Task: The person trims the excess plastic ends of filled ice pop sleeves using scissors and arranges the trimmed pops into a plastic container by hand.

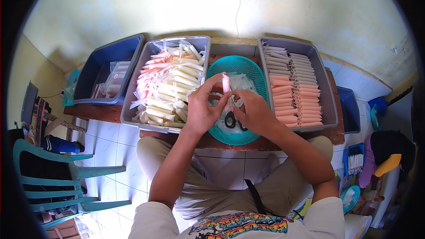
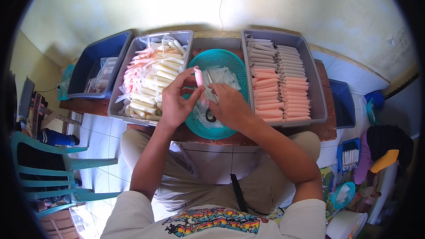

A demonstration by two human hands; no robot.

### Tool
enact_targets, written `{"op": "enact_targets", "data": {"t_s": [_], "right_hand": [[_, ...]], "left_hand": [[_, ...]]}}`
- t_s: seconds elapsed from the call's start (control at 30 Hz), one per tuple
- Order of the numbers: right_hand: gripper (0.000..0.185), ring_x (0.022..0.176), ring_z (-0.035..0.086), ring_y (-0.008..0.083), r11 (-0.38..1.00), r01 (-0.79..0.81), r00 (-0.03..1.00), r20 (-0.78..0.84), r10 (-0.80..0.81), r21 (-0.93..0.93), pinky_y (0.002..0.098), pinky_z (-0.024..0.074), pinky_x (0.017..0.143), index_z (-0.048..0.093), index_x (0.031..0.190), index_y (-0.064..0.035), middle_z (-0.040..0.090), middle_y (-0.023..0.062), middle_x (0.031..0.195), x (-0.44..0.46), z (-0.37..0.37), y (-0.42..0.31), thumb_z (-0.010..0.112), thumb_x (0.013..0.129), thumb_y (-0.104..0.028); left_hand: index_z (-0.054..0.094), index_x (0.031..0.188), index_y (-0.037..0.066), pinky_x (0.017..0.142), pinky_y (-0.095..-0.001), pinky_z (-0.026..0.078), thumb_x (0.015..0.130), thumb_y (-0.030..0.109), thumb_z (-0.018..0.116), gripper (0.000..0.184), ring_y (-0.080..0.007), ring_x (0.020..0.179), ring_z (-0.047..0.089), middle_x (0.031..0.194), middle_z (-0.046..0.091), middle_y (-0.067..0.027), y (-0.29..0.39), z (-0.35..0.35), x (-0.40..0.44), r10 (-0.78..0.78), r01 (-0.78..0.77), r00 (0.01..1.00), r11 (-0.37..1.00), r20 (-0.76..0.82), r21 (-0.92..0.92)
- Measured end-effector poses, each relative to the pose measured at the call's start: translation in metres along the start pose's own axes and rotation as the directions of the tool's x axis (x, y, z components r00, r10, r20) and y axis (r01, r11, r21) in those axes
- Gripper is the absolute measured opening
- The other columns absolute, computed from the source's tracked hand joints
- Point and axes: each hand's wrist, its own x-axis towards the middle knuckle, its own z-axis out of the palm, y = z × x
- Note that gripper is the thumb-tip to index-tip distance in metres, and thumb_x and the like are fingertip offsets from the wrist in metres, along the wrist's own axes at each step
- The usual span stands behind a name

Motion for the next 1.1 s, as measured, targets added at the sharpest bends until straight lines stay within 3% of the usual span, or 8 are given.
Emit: {"op": "enact_targets", "data": {"t_s": [0.07,0.17,0.23,0.37,0.5,0.57,0.83,1.1], "right_hand": [[0.037,0.087,0.075,0.0300,0.955,-0.144,0.989,0.078,0.128,0.259,0.0416,0.0588,0.078,0.067,0.126,-0.0008,0.074,0.0182,0.111,0.002,-0.024,-0.015,0.077,0.094,-0.018],[0.034,0.076,0.073,0.0259,0.940,-0.062,0.996,-0.039,0.080,0.336,0.0392,0.0575,0.073,0.070,0.118,0.0004,0.075,0.0156,0.099,-0.005,-0.033,-0.015,0.078,0.096,-0.025],[0.032,0.077,0.072,0.0237,0.944,-0.106,0.991,-0.040,0.124,0.311,0.0372,0.0560,0.071,0.071,0.116,-0.0008,0.076,0.0134,0.100,-0.010,-0.044,-0.013,0.079,0.096,-0.025],[0.027,0.076,0.070,0.0210,0.975,-0.075,0.993,-0.073,0.092,0.207,0.0349,0.0527,0.066,0.074,0.111,-0.0037,0.075,0.0093,0.094,-0.020,-0.067,0.003,0.080,0.097,-0.026],[0.026,0.076,0.069,0.0219,0.984,-0.056,0.982,-0.170,0.085,0.169,0.0361,0.0529,0.067,0.074,0.109,-0.0050,0.075,0.0088,0.093,-0.039,-0.080,0.032,0.080,0.096,-0.027],[0.023,0.084,0.069,0.0247,0.999,-0.012,0.966,-0.257,0.021,0.039,0.0389,0.0539,0.072,0.075,0.108,-0.0056,0.074,0.0090,0.095,-0.049,-0.089,0.046,0.080,0.096,-0.024],[0.017,0.101,0.067,0.0343,0.985,-0.138,0.953,-0.285,0.104,-0.103,0.0453,0.0540,0.087,0.075,0.109,-0.0063,0.075,0.0130,0.102,-0.084,-0.131,0.080,0.078,0.093,-0.014],[0.016,0.103,0.068,0.0362,0.961,-0.203,0.926,-0.356,0.125,-0.188,0.0475,0.0552,0.090,0.075,0.105,-0.0052,0.075,0.0141,0.103,-0.108,-0.157,0.128,0.078,0.092,-0.012]], "left_hand": [[0.061,0.144,0.005,0.083,-0.0332,0.066,0.091,-0.005,0.080,0.058,-0.0183,0.100,0.077,0.110,0.078,-0.0120,0.003,0.004,-0.001,-0.038,0.039,0.999,0.998,0.025,-0.042],[0.055,0.144,0.006,0.089,-0.0324,0.065,0.093,-0.006,0.079,0.058,-0.0181,0.105,0.075,0.113,0.075,-0.0111,0.007,0.016,0.000,-0.112,0.119,0.992,0.975,0.052,-0.190],[0.054,0.138,0.005,0.087,-0.0336,0.066,0.093,-0.008,0.078,0.053,-0.0197,0.103,0.076,0.109,0.075,-0.0127,0.007,0.027,0.001,-0.123,0.120,0.992,0.917,0.016,-0.382],[0.054,0.133,0.004,0.091,-0.0317,0.063,0.094,-0.007,0.078,0.047,-0.0178,0.105,0.075,0.111,0.073,-0.0112,0.020,0.050,0.006,-0.132,0.139,0.990,0.894,0.044,-0.426],[0.062,0.124,0.001,0.090,-0.0301,0.062,0.096,-0.003,0.079,0.033,-0.0160,0.103,0.075,0.109,0.074,-0.0100,0.027,0.076,0.013,-0.110,0.118,0.993,0.900,0.043,-0.420],[0.062,0.125,0.000,0.090,-0.0295,0.061,0.097,-0.001,0.078,0.032,-0.0157,0.102,0.074,0.110,0.073,-0.0098,0.024,0.088,0.018,-0.112,0.142,0.989,0.902,0.095,-0.408],[0.069,0.118,-0.002,0.082,-0.0282,0.061,0.099,0.008,0.080,0.025,-0.0136,0.093,0.077,0.101,0.079,-0.0100,0.018,0.153,0.030,-0.075,0.138,0.984,0.896,0.161,-0.422],[0.074,0.115,0.000,0.080,-0.0267,0.059,0.096,0.016,0.083,0.027,-0.0106,0.090,0.076,0.094,0.080,-0.0071,0.029,0.199,0.047,-0.154,0.196,0.933,0.976,0.326,-0.099]]}}
